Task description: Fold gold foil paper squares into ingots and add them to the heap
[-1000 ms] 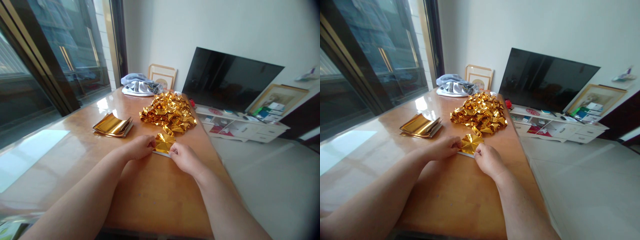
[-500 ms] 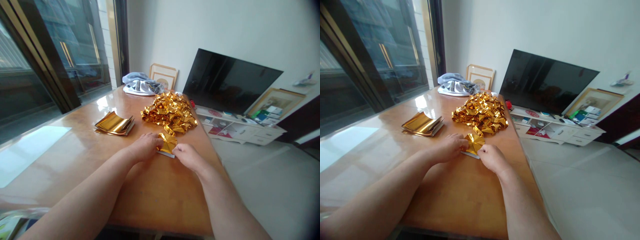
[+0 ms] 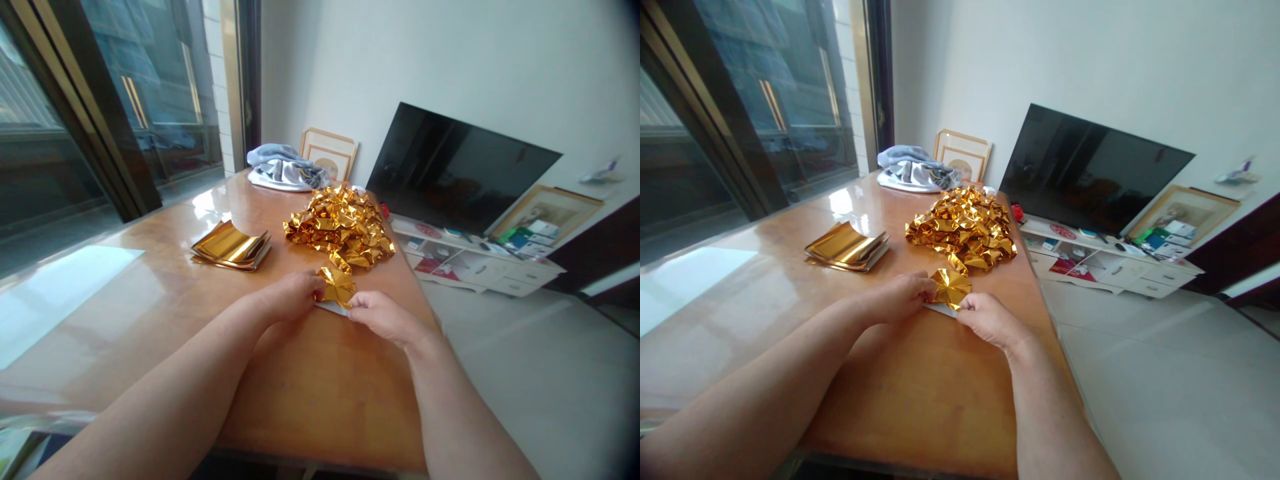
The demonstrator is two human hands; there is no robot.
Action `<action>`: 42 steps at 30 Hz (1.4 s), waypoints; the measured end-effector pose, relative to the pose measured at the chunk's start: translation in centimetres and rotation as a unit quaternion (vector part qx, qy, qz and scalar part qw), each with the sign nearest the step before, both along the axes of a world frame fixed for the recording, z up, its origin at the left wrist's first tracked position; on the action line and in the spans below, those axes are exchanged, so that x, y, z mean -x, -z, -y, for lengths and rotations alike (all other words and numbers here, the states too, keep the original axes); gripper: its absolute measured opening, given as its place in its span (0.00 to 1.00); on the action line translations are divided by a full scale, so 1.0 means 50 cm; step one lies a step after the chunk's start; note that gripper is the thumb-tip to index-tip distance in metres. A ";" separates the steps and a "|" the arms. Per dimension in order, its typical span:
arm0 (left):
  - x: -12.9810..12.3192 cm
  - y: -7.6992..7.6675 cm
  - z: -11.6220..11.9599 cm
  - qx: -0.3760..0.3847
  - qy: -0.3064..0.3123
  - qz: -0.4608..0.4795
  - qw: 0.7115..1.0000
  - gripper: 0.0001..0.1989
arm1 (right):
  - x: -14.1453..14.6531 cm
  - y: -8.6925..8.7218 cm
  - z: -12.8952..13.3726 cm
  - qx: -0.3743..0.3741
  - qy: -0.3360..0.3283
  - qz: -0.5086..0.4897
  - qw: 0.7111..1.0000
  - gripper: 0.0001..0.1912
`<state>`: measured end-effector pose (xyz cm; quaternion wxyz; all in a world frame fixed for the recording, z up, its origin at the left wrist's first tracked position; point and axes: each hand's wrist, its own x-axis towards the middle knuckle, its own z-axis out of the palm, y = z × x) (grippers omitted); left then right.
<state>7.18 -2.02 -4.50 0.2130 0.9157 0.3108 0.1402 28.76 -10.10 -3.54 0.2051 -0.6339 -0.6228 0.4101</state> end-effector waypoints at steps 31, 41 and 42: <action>0.010 0.013 -0.016 0.023 0.020 0.018 0.999 0.17 | -0.001 0.003 -0.010 0.034 -0.040 0.040 0.998 0.02; 0.010 0.007 -0.002 -0.018 0.017 0.017 1.000 0.17 | -0.039 0.022 -0.022 -0.101 0.101 0.036 0.989 0.08; 0.010 0.007 0.000 -0.022 0.015 0.016 1.000 0.17 | -0.037 0.029 -0.027 -0.111 0.106 0.028 0.988 0.08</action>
